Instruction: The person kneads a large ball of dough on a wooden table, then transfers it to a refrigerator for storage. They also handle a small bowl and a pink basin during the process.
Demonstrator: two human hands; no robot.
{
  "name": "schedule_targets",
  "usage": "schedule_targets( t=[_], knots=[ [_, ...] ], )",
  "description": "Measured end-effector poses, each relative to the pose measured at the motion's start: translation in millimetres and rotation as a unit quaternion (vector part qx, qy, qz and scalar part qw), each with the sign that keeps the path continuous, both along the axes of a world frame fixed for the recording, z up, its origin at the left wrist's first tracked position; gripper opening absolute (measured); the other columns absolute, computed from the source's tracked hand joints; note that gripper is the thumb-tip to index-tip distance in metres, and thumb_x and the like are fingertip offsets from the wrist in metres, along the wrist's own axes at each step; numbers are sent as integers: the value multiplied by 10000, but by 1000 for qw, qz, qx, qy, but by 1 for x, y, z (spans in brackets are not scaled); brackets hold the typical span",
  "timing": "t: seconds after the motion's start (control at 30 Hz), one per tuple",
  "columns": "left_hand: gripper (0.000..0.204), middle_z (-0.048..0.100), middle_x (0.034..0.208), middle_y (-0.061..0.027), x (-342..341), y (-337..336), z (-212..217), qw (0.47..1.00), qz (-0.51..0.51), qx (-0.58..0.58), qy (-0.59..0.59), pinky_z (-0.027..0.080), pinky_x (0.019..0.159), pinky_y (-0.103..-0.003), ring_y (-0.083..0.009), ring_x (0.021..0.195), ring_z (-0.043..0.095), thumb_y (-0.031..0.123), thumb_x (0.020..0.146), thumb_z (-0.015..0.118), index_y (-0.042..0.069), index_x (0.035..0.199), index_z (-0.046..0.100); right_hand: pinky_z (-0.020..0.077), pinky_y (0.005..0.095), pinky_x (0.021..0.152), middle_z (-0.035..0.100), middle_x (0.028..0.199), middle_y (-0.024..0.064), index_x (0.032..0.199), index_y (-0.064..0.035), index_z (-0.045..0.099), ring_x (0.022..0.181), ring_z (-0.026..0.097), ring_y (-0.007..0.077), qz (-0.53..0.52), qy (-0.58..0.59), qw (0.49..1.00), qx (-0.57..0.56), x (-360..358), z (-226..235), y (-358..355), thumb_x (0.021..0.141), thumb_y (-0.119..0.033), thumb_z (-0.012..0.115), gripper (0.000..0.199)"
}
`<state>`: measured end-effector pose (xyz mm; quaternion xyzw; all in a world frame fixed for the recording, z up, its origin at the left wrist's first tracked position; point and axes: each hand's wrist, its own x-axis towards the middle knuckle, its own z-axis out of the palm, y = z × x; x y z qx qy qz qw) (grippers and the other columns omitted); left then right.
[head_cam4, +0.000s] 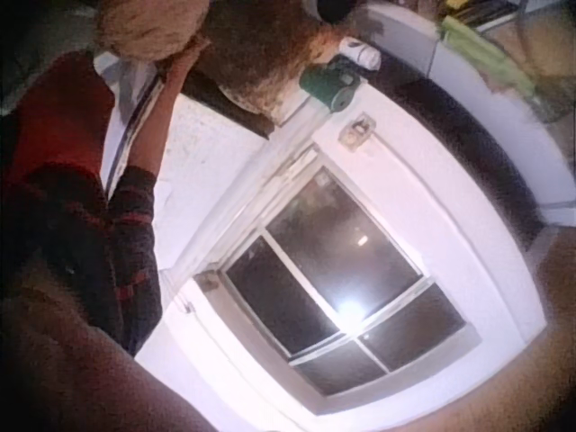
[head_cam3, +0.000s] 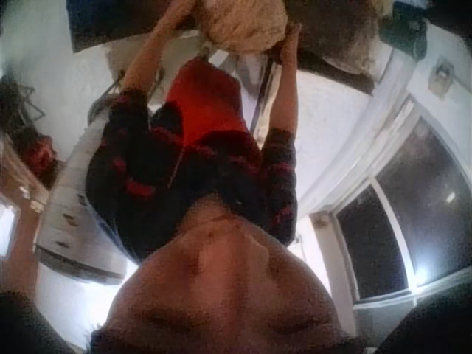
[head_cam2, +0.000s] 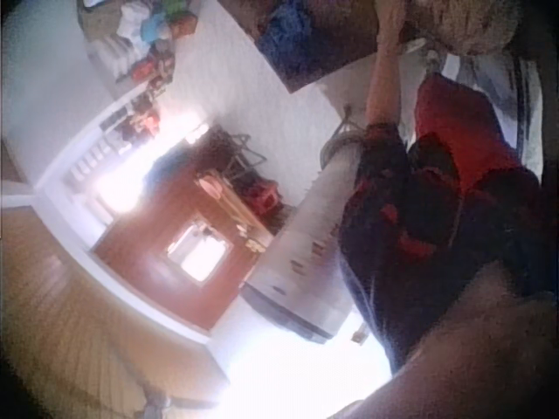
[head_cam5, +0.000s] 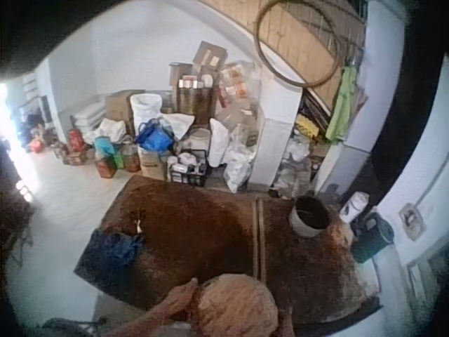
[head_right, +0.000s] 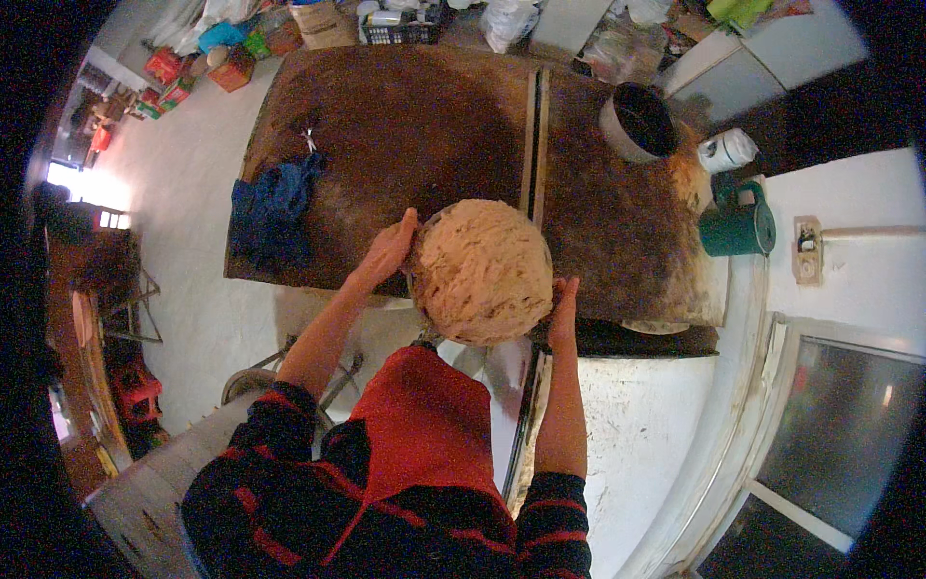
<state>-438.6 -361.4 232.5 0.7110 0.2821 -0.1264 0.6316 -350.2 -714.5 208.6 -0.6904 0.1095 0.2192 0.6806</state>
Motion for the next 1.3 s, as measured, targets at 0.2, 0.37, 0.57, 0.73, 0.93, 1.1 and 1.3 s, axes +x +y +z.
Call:
schedule_targets(
  t=[0.2,0.37,0.57,0.73,0.93,1.1,1.3],
  knots=[
    [839,492,1474,-202,9,-10,3,952,27,108,-285,355,1143,-429,-354,1374,449,689,1025,266,20,1497,453,456,306,548,642,813,24,1059,-126,645,644,625,168,-47,-15,998,37,-31,-2,-33,979,-772,270,752],
    [863,447,1531,-185,32,-18,-6,973,19,-2,-231,290,1189,-432,-322,1428,397,675,1033,261,-30,1511,400,453,317,566,635,812,52,1033,-114,629,632,623,190,-68,-2,987,146,-76,-8,-63,1003,-738,257,727],
    [859,367,1591,-190,36,-30,5,969,60,-97,-219,227,1222,-446,-319,1486,318,669,1036,260,-20,1539,358,463,304,553,649,806,46,1041,-115,629,609,617,194,-112,1,984,135,-127,-13,-96,1022,-707,242,706],
    [788,208,1664,-155,17,-28,47,964,57,56,-254,208,1233,-451,-325,1539,184,646,1042,295,68,1576,337,474,286,566,640,825,47,1066,-95,637,628,617,170,-111,-74,988,82,-146,13,-92,1048,-636,301,637],
    [679,164,1684,-139,-34,-60,97,905,103,109,-399,151,1245,-431,-315,1557,137,431,1068,453,95,1615,231,547,353,721,646,1014,115,1325,-31,589,847,665,236,144,-305,931,-139,-153,116,-3,980,-143,588,362],
    [919,136,1655,-280,-55,-92,119,802,136,300,-498,151,1229,-493,-419,1544,130,340,895,718,12,1596,223,518,493,883,561,1221,257,1408,-28,497,1061,603,460,277,-457,818,-214,-164,172,80,865,1,574,549],
    [969,93,1676,-249,-68,-100,128,773,148,356,-503,128,1239,-486,-402,1554,101,144,808,734,46,1613,203,511,501,914,529,1257,284,1388,22,493,1096,585,476,242,-504,811,-174,-160,175,97,833,-1,585,563]
  ],
)
